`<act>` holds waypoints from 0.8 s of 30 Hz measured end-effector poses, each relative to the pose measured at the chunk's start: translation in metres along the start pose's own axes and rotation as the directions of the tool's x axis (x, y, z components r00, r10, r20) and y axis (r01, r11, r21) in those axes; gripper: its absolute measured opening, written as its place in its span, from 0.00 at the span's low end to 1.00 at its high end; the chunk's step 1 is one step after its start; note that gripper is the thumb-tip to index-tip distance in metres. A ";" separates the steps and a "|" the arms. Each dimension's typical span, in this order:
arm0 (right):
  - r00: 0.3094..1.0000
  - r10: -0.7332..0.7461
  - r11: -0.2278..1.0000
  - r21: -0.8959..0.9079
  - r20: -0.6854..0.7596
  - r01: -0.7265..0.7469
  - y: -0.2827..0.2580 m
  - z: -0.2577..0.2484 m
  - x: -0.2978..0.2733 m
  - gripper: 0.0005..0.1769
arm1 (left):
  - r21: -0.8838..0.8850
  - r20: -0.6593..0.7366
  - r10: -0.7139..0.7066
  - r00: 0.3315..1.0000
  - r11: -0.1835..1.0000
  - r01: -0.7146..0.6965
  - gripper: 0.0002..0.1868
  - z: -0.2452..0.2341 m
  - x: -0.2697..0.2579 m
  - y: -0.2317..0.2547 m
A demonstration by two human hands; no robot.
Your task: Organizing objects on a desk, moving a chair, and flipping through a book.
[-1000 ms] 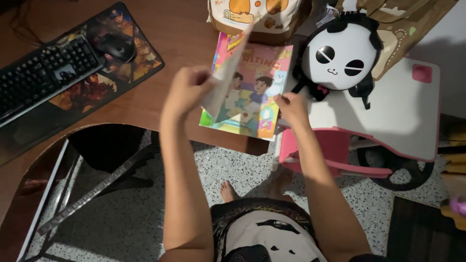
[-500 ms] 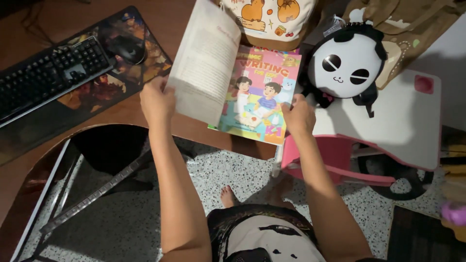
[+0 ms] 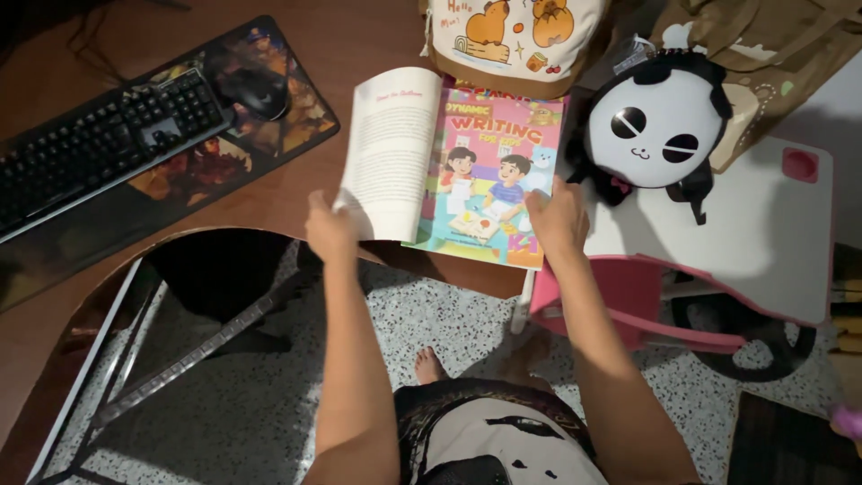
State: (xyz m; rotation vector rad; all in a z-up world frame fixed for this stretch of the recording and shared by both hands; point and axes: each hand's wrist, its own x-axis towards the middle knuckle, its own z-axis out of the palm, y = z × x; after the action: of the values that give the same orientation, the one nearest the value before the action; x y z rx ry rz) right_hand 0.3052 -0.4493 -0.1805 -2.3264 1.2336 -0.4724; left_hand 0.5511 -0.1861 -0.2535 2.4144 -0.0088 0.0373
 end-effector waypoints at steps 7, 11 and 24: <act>0.999 0.041 0.999 -0.008 0.022 -0.041 -0.005 -0.005 -0.002 0.24 | 0.133 -0.288 0.430 0.855 0.903 -0.409 0.11 -0.014 -0.027 0.052; 0.999 0.032 0.999 0.010 0.018 -0.032 -0.005 -0.005 -0.002 0.24 | -0.039 -0.028 0.477 0.878 0.877 -0.478 0.19 -0.033 -0.028 0.076; 0.994 -0.073 0.997 -0.015 -0.084 0.072 0.005 0.001 -0.001 0.26 | -0.185 -0.013 0.598 0.802 0.787 -0.589 0.32 -0.008 -0.051 0.078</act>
State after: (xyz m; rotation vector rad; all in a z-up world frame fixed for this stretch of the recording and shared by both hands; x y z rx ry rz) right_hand 0.3021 -0.4500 -0.1843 -2.3897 1.1958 -0.5952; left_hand 0.4982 -0.2389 -0.1970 2.1358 -0.7691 0.2596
